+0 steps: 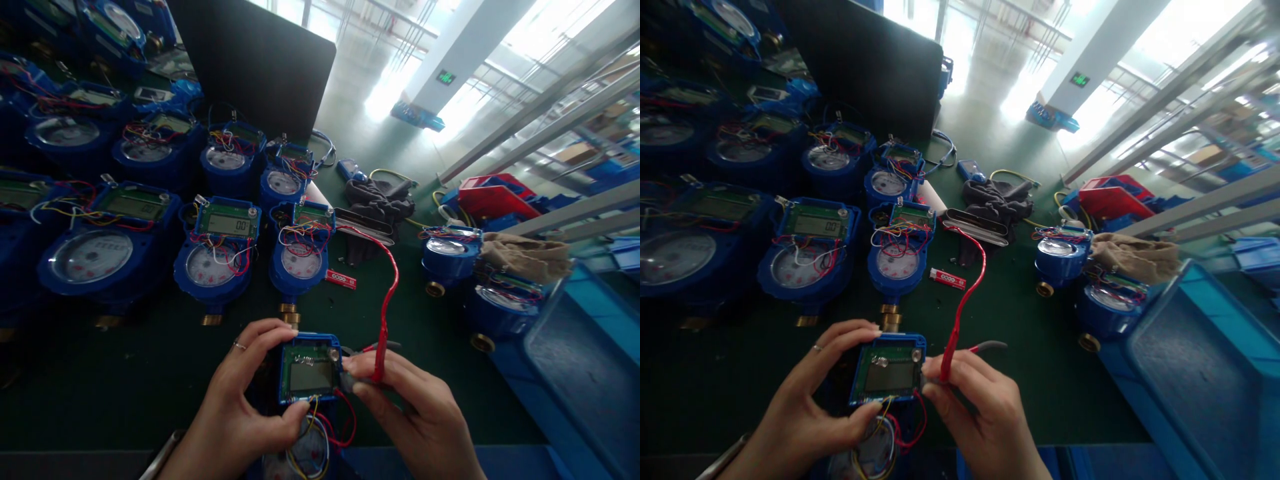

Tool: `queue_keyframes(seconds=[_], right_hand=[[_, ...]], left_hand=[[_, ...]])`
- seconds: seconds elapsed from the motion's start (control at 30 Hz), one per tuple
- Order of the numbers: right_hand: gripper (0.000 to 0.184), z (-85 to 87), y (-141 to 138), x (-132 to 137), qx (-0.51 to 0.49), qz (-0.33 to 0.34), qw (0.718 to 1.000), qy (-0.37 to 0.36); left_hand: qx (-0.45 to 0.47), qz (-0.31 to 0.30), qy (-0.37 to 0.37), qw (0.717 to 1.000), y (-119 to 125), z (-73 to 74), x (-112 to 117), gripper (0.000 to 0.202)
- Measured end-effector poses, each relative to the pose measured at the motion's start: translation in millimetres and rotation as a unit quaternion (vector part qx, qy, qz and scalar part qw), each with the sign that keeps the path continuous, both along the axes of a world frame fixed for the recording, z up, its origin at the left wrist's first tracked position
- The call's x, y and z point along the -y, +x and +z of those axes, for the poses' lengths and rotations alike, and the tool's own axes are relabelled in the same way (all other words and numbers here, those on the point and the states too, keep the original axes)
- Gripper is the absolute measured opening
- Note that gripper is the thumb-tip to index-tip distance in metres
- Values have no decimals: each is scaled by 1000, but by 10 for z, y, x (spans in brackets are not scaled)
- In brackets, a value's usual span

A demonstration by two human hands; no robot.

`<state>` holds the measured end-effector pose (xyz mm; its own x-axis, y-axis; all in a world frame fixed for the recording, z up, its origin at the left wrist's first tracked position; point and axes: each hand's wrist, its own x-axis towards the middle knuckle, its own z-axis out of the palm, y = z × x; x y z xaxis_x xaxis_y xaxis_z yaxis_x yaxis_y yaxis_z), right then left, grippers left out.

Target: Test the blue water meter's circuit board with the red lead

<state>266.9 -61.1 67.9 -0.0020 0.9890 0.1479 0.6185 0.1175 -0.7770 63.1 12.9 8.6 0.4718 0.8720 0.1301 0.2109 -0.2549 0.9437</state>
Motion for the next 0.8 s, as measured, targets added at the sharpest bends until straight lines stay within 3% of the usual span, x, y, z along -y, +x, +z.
queue_keyframes(seconds=[0.3,0.5,0.7,0.8], right_hand=[[12,-24,-5,-19,-79,-1,997,-9],[13,-34,24,21,-186,-74,979,22],[9,-46,35,-17,-170,-69,982,36],[9,-34,24,-34,-145,-55,987,29]], left_hand=[[-43,1,-26,999,-10,56,0,49],[-48,14,-17,999,-5,47,27,45],[-59,7,-14,998,-47,20,4,44],[-73,-26,7,997,-84,3,-24,48]])
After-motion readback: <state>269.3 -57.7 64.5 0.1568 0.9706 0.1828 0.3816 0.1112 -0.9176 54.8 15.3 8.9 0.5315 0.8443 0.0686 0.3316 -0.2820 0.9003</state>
